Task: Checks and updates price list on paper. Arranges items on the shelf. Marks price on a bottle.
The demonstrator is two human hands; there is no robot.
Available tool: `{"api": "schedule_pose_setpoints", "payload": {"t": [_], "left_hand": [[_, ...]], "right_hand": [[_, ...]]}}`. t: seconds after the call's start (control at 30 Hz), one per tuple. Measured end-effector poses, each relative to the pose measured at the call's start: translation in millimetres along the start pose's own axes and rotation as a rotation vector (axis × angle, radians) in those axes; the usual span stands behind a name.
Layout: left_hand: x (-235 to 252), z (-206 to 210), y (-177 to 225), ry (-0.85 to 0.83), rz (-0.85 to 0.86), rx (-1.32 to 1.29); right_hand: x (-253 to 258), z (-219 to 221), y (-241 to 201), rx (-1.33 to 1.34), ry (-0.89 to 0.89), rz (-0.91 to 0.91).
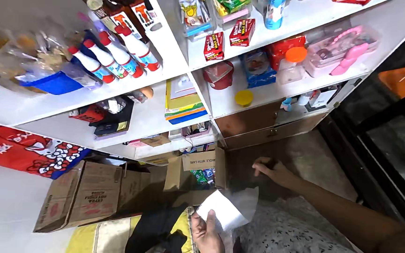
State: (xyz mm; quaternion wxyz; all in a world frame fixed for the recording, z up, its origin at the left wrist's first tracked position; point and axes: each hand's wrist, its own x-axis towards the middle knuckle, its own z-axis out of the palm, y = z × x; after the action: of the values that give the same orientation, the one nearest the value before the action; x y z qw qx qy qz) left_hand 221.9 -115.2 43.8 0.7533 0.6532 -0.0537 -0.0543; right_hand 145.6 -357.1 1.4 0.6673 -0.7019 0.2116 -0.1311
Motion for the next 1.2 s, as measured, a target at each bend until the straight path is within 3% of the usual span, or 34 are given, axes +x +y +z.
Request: {"api": "schedule_pose_setpoints", "payload": {"t": [0.3, 0.5, 0.67, 0.83, 1.03, 1.2], "left_hand": [[78, -16, 0, -0.023, 0.036, 0.036], [99, -27, -3, 0.022, 0.005, 0.078], [108, -31, -14, 0.142, -0.038, 0.136], [119, -6, -23, 0.216, 0.007, 0.138], [139, 29, -32, 0.314, -0.028, 0.03], [159, 54, -29, 0.204, -0.063, 0.102]], "right_hand": [[48, 16, -7, -0.006, 0.093, -0.009], [92, 19, -10, 0.022, 0.073, 0.048], [151, 11, 11, -0.078, 0.092, -0.18], [215, 1, -19, -0.203, 0.017, 0.026], [252, 4, -31, 0.048, -0.276, 0.032], [245, 20, -54, -0.325, -0.664, -0.104]]}}
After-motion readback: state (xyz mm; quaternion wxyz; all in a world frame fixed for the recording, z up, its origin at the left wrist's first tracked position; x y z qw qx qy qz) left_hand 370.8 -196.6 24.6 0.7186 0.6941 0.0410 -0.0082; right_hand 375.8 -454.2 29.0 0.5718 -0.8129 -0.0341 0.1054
